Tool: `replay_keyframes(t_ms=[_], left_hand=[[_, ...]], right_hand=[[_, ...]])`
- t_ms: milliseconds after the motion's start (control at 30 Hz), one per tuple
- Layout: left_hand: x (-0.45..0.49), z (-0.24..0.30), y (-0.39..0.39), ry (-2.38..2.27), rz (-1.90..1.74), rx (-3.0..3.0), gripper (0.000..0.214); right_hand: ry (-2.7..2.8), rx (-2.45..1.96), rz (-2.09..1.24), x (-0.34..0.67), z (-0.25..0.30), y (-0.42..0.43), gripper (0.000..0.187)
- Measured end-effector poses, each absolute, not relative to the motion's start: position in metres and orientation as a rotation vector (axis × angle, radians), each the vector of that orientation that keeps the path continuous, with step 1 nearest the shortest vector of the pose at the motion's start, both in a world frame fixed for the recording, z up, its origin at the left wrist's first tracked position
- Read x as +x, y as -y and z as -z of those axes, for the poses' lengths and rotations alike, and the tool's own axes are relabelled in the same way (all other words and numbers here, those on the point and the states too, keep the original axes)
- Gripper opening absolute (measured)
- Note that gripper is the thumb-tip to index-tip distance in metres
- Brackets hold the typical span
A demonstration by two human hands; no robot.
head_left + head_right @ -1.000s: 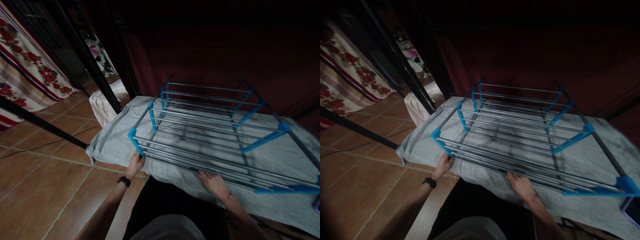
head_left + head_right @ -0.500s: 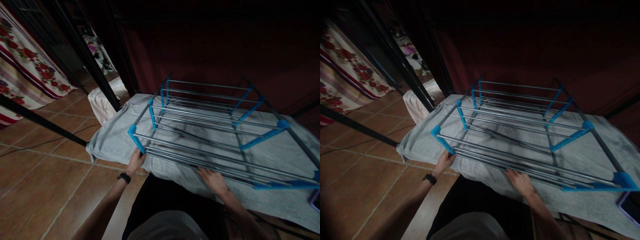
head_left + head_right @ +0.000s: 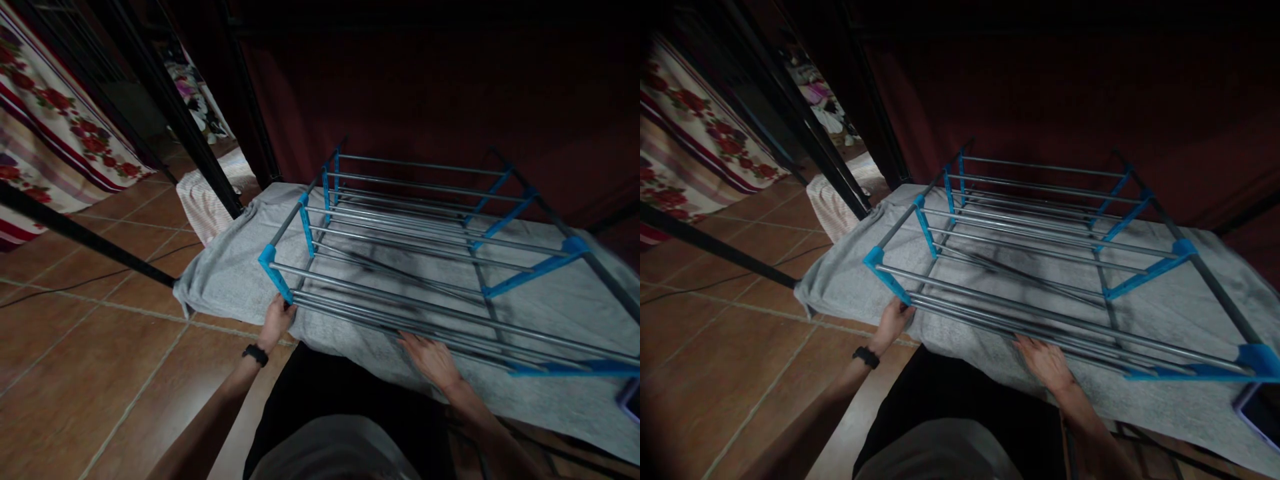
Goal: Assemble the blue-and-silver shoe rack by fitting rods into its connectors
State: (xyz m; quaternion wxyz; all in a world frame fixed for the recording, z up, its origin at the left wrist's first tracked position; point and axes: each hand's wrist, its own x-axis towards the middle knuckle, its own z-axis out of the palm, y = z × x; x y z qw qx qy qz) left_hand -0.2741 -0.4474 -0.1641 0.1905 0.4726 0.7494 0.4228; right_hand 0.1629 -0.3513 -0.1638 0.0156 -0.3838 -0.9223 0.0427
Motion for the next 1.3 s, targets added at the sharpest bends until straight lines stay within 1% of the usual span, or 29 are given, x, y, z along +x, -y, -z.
replay_keyframes(t_ms=[600, 767, 900, 1133, 1300], left_hand=[[-0.266, 0.165, 0.449, -2.19, -1.158, 1.31, 0.008], [-0.259, 0.165, 0.447, -2.194, -1.153, 1.331, 0.016], [-0.258, 0.163, 0.447, -2.192, -1.128, 1.341, 0.011], [-0.259, 0.155, 0.449, -2.126, -1.079, 1.376, 0.019], [-0.258, 0.146, 0.447, -2.048, -1.068, 1.403, 0.035]], right_hand=[[2.87, -1.201, -0.159, 0.173, 0.179, 0.349, 0.044], [2.867, -1.224, -0.131, 0.175, 0.182, 0.354, 0.043], [2.853, -1.243, -0.139, 0.174, 0.179, 0.355, 0.041], [2.868, -1.254, -0.167, 0.167, 0.167, 0.348, 0.043], [2.813, -1.274, -0.179, 0.154, 0.151, 0.349, 0.041]])
